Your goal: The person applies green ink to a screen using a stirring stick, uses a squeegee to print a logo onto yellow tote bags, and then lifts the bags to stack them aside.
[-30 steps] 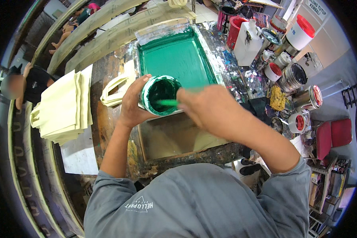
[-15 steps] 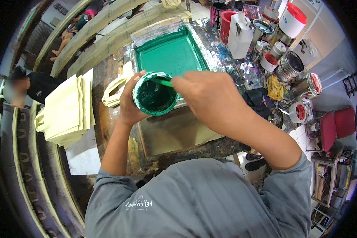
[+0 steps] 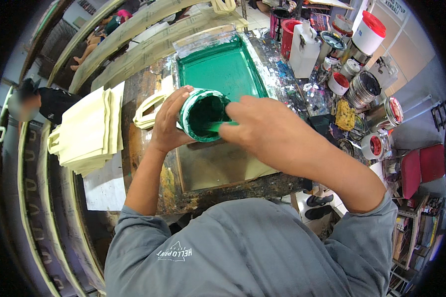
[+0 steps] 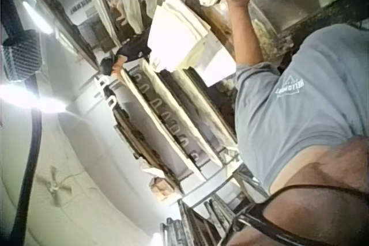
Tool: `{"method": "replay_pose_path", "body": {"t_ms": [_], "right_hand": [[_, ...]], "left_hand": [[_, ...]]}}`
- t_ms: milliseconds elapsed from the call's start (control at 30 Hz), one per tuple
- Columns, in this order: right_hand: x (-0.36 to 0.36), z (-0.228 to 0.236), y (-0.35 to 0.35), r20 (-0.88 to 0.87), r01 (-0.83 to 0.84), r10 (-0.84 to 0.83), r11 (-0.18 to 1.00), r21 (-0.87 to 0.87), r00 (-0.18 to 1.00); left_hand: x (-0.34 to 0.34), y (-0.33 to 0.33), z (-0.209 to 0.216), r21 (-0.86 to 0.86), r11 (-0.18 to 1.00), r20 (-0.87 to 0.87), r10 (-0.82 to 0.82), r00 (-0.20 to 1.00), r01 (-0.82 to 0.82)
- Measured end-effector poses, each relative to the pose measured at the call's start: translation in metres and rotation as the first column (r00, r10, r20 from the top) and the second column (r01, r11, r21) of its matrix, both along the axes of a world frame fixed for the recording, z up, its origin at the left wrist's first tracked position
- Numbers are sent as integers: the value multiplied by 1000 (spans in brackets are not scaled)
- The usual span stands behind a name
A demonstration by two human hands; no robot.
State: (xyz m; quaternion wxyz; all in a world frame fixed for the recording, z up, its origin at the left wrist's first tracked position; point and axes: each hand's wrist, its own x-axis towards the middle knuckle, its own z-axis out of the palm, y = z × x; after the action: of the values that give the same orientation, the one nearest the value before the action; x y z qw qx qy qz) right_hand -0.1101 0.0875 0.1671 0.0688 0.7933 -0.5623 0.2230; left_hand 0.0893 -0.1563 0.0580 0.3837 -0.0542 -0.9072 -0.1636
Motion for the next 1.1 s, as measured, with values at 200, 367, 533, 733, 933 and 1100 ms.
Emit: {"method": "replay_pose_path", "body": {"t_ms": [200, 367, 533, 733, 933, 1100], "right_hand": [[-11, 2, -6, -85, 139, -149, 984, -113, 985], [-13, -45, -21, -114, 257, -274, 956, -142, 955], [-25, -70, -27, 60, 279, -288, 951, 133, 956], [-39, -108, -45, 566, 174, -340, 929, 327, 751], [-57, -148, -77, 842, -326, -536, 785, 526, 68], [-64, -154, -118, 738, -440, -641, 737, 514, -211]], "left_hand": [[-1, -5, 17, -90, 993, 78, 77, 994, -70], [-8, -5, 30, -100, 990, 155, 110, 982, -95], [-15, -8, 28, -186, 977, 214, 140, 967, -100], [-25, -18, 30, -251, 962, 228, 169, 959, -110], [-40, -36, 28, -391, 905, 237, 273, 932, -166], [-53, -70, 17, -434, 866, 230, 371, 900, -246]]}}
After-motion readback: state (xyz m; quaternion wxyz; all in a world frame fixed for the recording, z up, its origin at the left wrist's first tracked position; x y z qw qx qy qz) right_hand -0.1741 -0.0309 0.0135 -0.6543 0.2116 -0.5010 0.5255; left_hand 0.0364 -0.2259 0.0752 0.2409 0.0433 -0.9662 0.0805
